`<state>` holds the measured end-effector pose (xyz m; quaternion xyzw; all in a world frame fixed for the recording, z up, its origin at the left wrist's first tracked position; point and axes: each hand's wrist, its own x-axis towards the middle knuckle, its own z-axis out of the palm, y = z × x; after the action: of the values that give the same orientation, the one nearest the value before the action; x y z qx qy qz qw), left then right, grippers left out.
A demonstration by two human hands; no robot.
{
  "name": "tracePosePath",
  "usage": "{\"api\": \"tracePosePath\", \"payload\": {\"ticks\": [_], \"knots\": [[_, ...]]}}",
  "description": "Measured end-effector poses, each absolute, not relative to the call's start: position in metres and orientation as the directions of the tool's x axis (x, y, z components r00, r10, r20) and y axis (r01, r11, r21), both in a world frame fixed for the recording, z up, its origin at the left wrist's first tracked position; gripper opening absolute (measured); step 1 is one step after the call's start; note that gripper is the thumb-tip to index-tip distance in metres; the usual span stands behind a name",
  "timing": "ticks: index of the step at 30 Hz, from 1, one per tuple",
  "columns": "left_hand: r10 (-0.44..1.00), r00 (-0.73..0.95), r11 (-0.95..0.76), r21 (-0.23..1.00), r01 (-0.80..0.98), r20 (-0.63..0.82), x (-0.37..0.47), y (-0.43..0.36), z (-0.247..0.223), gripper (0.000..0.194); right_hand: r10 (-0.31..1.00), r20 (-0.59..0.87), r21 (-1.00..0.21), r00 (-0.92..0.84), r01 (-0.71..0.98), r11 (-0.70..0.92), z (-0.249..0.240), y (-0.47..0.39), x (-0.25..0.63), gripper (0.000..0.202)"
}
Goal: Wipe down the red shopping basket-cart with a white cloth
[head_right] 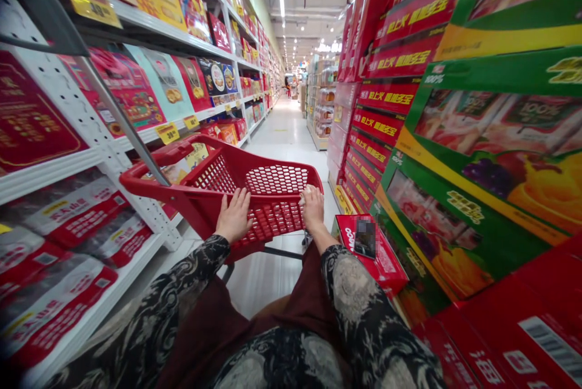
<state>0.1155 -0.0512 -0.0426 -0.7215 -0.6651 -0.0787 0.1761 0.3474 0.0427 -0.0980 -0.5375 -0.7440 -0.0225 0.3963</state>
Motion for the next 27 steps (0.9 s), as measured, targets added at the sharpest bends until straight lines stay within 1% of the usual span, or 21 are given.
{"api": "tracePosePath", "payload": {"ticks": [5, 7, 9, 12, 14, 16, 20, 23, 25, 27], "knots": [[0.948, 0.098, -0.051, -0.156, 0.986, 0.304, 0.118, -0.047, -0.038, 0.071, 0.746, 0.603, -0.335, -0.283, 0.759, 0.558, -0.089, 0.037, 0.308, 0.041], [0.950, 0.092, -0.046, -0.160, 0.986, 0.298, 0.117, -0.046, -0.037, 0.071, 0.743, 0.589, -0.321, -0.318, 0.752, 0.576, -0.087, 0.037, 0.307, 0.041], [0.950, 0.092, -0.045, -0.162, 0.986, 0.298, 0.116, -0.046, -0.036, 0.071, 0.762, 0.578, -0.328, -0.293, 0.771, 0.545, -0.086, 0.039, 0.317, 0.040], [0.948, 0.092, -0.046, -0.157, 0.986, 0.303, 0.116, -0.047, -0.037, 0.070, 0.813, 0.560, -0.383, -0.162, 0.819, 0.428, -0.087, 0.044, 0.339, 0.038], [0.948, 0.087, -0.041, -0.153, 0.987, 0.306, 0.117, -0.046, -0.039, 0.071, 0.826, 0.553, -0.407, -0.109, 0.830, 0.382, -0.088, 0.045, 0.345, 0.038], [0.948, 0.082, -0.037, -0.151, 0.988, 0.306, 0.118, -0.045, -0.040, 0.071, 0.819, 0.556, -0.395, -0.139, 0.823, 0.408, -0.088, 0.043, 0.339, 0.040], [0.953, 0.090, -0.044, -0.161, 0.986, 0.291, 0.117, -0.043, -0.039, 0.071, 0.776, 0.567, -0.333, -0.276, 0.785, 0.522, -0.087, 0.034, 0.308, 0.040], [0.951, 0.117, -0.068, -0.177, 0.982, 0.285, 0.113, -0.046, -0.036, 0.069, 0.757, 0.561, -0.301, -0.335, 0.769, 0.564, -0.086, 0.031, 0.299, 0.042], [0.943, 0.129, -0.072, -0.190, 0.979, 0.307, 0.111, -0.050, -0.035, 0.068, 0.772, 0.551, -0.309, -0.318, 0.781, 0.542, -0.085, 0.033, 0.305, 0.042], [0.937, 0.124, -0.061, -0.198, 0.978, 0.327, 0.109, -0.053, -0.035, 0.069, 0.795, 0.552, -0.337, -0.251, 0.805, 0.488, -0.085, 0.036, 0.316, 0.042]]}}
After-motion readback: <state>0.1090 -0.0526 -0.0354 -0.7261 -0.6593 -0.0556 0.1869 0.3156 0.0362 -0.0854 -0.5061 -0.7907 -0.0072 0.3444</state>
